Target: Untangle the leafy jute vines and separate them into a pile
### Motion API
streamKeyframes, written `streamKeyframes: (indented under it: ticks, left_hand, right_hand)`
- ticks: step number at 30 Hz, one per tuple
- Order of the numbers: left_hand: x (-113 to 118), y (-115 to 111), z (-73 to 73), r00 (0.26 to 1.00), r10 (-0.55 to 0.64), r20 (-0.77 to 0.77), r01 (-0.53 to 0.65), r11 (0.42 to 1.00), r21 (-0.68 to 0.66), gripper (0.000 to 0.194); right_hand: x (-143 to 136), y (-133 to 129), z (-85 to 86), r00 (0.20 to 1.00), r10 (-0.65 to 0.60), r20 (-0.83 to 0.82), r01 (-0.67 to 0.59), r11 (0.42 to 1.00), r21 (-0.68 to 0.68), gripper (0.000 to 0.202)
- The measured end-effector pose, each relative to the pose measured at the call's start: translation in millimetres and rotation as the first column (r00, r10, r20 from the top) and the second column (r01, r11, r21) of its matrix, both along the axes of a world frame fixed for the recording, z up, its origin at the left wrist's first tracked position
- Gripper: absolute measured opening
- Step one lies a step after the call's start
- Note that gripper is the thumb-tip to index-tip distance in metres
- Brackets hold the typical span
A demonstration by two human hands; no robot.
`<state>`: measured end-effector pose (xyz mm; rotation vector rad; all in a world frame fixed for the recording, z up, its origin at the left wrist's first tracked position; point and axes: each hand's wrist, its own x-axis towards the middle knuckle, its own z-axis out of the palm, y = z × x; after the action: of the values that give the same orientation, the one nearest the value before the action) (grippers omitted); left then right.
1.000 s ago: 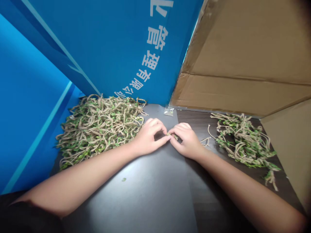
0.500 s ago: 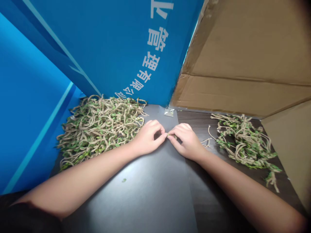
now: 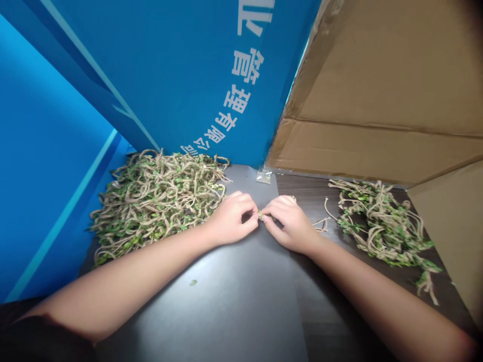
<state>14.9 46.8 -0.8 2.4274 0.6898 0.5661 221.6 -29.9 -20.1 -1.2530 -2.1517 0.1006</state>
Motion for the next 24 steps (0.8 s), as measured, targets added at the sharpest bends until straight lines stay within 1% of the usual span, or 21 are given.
streamKeyframes:
  ticks: [5, 11, 20, 24]
  left_hand:
    - [0.4, -0.7, 1.1, 1.000, 0.015, -0.006, -0.015, 1.000, 0.014, 0.016]
    - [0.6, -1.0, 0.5, 1.000, 0.018, -0.020, -0.018, 1.000, 0.016, 0.015]
    - [1.3, -0.6, 0.8, 0.998, 0.010, -0.066, -0.010, 1.000, -0.009, 0.014]
    - [1.9, -1.1, 1.1, 0.997, 0.009, -0.082, -0.011, 1.000, -0.022, 0.012]
  right_hand:
    - [-1.2, -1.4, 2.5, 0.997, -0.055, 0.046, 0.052, 0.996, 0.075, 0.010]
    - [-0.8, -2.7, 5.6, 0.990, -0.039, 0.132, 0.017, 0.986, 0.164, 0.007]
    - [-2.5, -1.8, 4.5, 0.972, -0.029, 0.234, -0.018, 0.981, 0.195, 0.012]
    - [-2.8, -1.4, 2.8, 0.969, -0.028, 0.244, -0.023, 0.978, 0.205, 0.013]
